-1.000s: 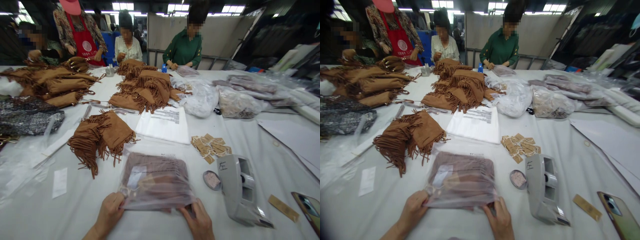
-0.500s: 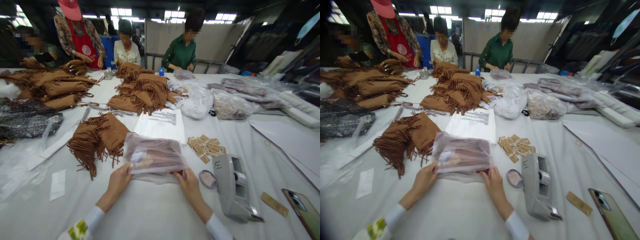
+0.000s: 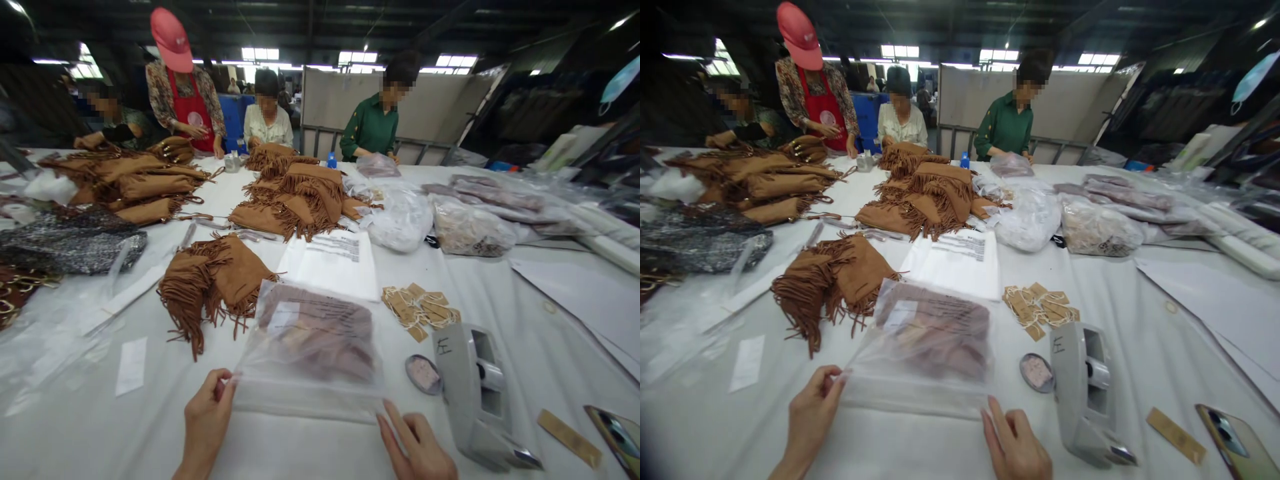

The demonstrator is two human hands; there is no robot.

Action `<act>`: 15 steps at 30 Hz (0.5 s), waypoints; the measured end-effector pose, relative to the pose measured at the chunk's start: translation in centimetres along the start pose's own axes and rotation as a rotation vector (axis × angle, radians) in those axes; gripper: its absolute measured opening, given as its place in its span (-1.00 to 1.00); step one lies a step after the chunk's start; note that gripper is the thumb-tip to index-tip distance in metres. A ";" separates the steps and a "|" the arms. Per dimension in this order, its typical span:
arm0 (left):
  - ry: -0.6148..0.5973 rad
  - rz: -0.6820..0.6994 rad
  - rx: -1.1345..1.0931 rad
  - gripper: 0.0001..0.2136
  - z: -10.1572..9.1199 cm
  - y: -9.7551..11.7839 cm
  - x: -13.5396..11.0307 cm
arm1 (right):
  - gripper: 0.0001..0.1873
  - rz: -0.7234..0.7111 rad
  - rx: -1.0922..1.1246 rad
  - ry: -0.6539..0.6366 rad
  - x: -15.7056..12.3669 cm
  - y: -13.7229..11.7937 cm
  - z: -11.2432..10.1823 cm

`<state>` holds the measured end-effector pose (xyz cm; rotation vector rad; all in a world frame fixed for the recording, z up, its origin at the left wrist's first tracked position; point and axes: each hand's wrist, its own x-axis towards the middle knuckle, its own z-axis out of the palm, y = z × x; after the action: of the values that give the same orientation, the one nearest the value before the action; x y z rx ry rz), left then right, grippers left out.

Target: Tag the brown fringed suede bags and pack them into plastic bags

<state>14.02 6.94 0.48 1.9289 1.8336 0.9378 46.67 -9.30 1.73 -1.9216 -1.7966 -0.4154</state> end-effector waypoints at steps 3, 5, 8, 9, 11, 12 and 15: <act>0.101 0.017 0.015 -0.81 -0.2 0.9 -1.6 | -0.58 -0.156 0.205 -0.052 -0.4 -2.1 0.3; 0.069 0.180 -0.044 -0.88 0.2 1.8 -3.2 | -0.53 -0.252 0.308 -0.041 0.0 -3.9 1.5; -0.159 0.626 -0.177 -0.91 2.1 3.8 -5.3 | -0.46 -0.301 0.282 -0.066 1.5 -6.2 4.2; -0.221 0.742 -0.175 -0.85 3.0 4.4 -5.7 | -0.45 -0.290 0.259 -0.075 2.1 -6.6 5.2; -0.281 0.837 -0.095 -0.74 5.2 5.5 -6.3 | -0.46 -0.274 0.229 -0.049 3.2 -6.7 6.9; -0.302 0.825 -0.040 -0.70 6.3 5.8 -6.4 | -0.48 -0.267 0.210 -0.024 3.6 -6.5 7.6; -0.359 0.739 0.081 -0.60 9.6 6.3 -6.2 | -0.54 -0.226 0.087 0.034 4.5 -4.7 9.2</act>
<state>25.25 2.12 -4.00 2.6755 0.9699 0.6301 41.54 -0.50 -3.07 -1.6503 -1.9839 -0.4351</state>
